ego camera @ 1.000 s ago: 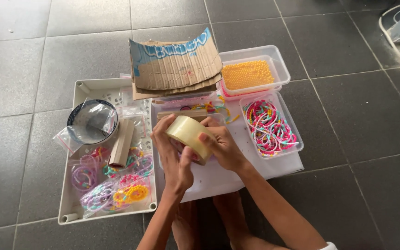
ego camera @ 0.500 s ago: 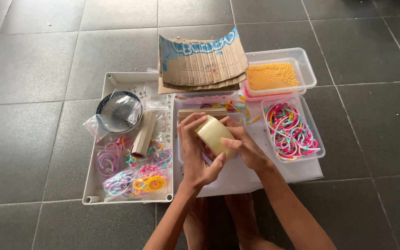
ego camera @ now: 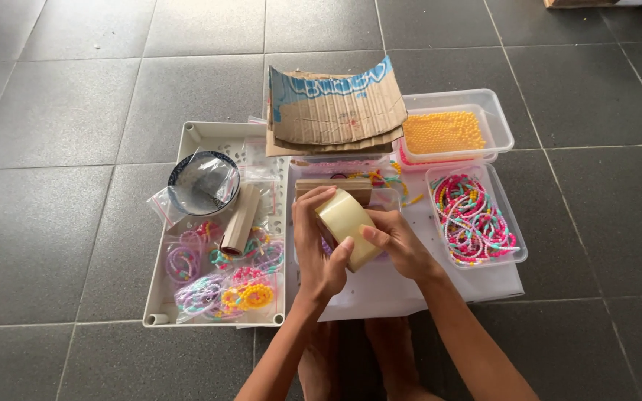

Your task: Assembling and decorating a small handicraft structure using cardboard, tape, and colorful elastic bands.

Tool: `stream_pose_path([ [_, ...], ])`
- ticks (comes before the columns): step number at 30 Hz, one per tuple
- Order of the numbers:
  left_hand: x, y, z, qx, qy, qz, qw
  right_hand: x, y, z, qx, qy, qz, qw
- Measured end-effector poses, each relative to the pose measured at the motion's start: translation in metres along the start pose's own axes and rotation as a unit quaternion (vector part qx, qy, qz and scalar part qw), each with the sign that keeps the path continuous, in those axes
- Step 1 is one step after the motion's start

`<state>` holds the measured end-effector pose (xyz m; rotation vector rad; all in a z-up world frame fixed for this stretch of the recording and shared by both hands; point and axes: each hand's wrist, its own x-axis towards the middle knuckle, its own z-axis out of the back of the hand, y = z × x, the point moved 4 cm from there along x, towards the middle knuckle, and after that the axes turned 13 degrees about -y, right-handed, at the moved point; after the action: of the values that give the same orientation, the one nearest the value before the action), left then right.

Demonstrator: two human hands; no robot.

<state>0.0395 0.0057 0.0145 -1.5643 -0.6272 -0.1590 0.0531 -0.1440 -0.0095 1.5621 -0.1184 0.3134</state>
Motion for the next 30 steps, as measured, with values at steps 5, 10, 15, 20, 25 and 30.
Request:
stream_pose_path([
  [5, 0.000, -0.004, 0.001, 0.018, -0.011, -0.006, 1.000, 0.001, 0.017, -0.004, -0.004, 0.012, 0.012, 1.000],
  [10, 0.003, -0.006, 0.000, 0.030, -0.019, -0.004, 0.999, 0.006, 0.027, -0.005, -0.003, 0.020, 0.024, 1.000],
  [15, 0.003, -0.007, 0.001, 0.031, -0.026, -0.006, 0.999, 0.007, 0.047, -0.010, -0.010, 0.022, 0.037, 0.999],
  [20, 0.002, -0.004, 0.001, 0.033, -0.033, 0.001, 0.999, 0.003, 0.040, -0.010, -0.016, 0.007, 0.030, 0.999],
  [25, 0.000, -0.004, 0.005, 0.031, -0.042, 0.028, 0.998, -0.001, 0.022, -0.004, -0.020, -0.004, 0.009, 1.000],
  [30, -0.001, -0.004, 0.005, 0.036, -0.040, 0.013, 0.998, -0.001, 0.020, -0.004, -0.022, -0.019, 0.006, 1.000],
])
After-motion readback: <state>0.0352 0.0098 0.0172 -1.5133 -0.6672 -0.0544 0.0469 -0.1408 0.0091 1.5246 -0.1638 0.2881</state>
